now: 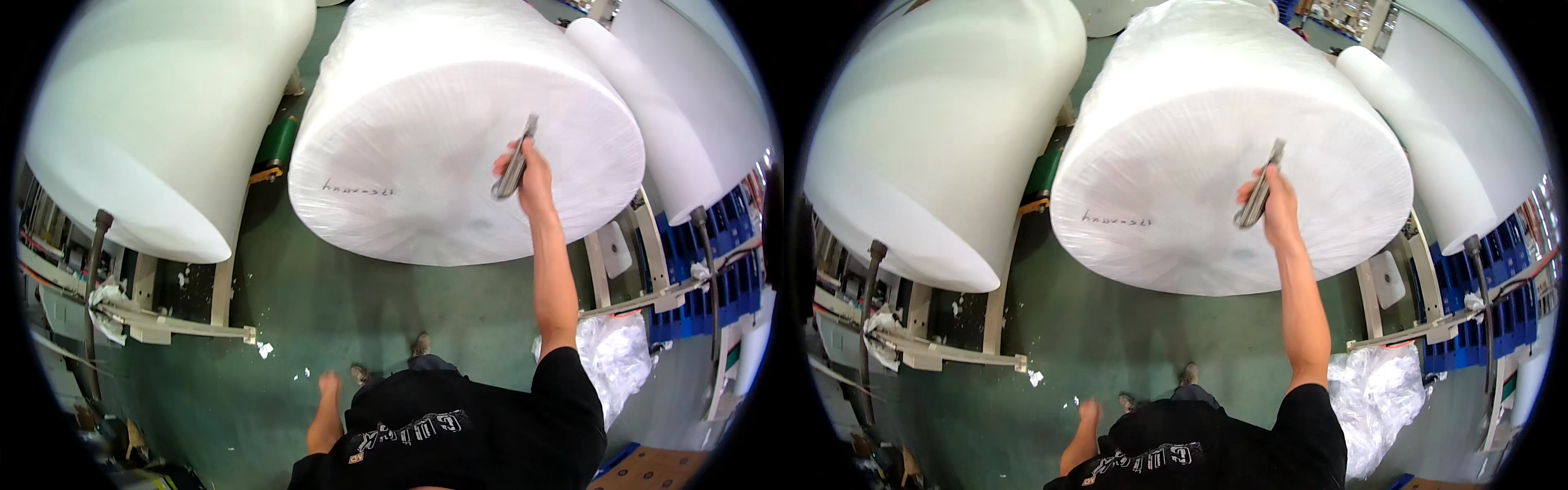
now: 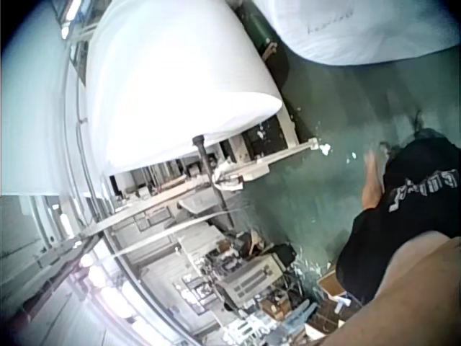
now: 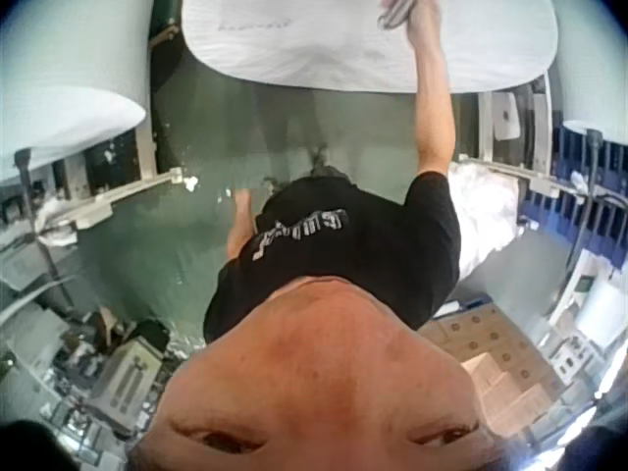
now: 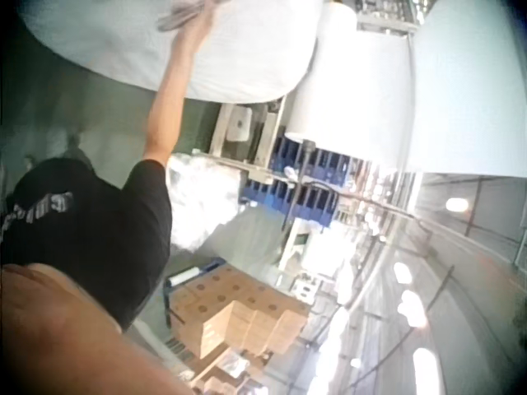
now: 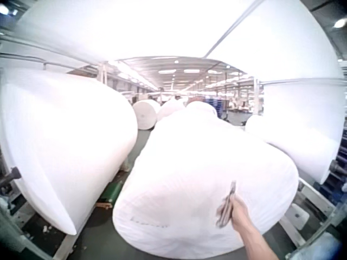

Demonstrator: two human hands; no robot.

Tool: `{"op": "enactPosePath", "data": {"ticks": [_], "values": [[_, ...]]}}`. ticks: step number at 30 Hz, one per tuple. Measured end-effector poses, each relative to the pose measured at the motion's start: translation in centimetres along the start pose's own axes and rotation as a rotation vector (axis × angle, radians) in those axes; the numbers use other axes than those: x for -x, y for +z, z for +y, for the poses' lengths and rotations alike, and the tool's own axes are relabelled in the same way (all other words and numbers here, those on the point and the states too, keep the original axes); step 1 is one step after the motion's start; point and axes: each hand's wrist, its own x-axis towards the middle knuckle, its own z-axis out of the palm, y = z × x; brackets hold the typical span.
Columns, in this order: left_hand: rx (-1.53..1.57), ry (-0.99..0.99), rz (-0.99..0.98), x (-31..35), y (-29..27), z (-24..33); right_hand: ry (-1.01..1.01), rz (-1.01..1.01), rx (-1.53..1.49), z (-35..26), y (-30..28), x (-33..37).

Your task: The person uses a utility knife to cut through plastic wrapping on large industrial paper rolls and later writes on the side of a roll with a marker.

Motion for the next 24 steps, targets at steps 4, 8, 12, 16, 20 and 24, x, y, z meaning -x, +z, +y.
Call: {"op": "enactPosePath", "data": {"ticks": [4, 8, 12, 16, 20, 24], "values": [[-0.228, -0.23, 0.209, 4.6, -11.4, -7.4, -0.186, 0.258, 0.465, -3.3, -4.4, -5.5], [-0.277, -0.32, 0.242, 8.8, -14.8, -10.4, -0.108, 0.279, 0.408, -3.8, -3.5, -8.9], [-0.26, -0.244, 0.156, 8.9, -13.8, -11.0, -0.113, 0.206, 0.291, -2.7, -3.0, -12.5], [-0.239, -0.165, 0.094, 8.5, -12.7, -9.5, -0.123, 0.422, 0.008, -3.4, -3.3, -13.0], [-0.229, -0.229, 0.076, 10.1, -14.5, -9.5, -0.079, 0.377, -0.007, -1.8, -0.7, -13.8], [-0.145, -0.334, 0.138, 11.3, -18.1, -10.8, -0.128, 0.394, 0.112, 5.1, 13.0, -10.2]]}}
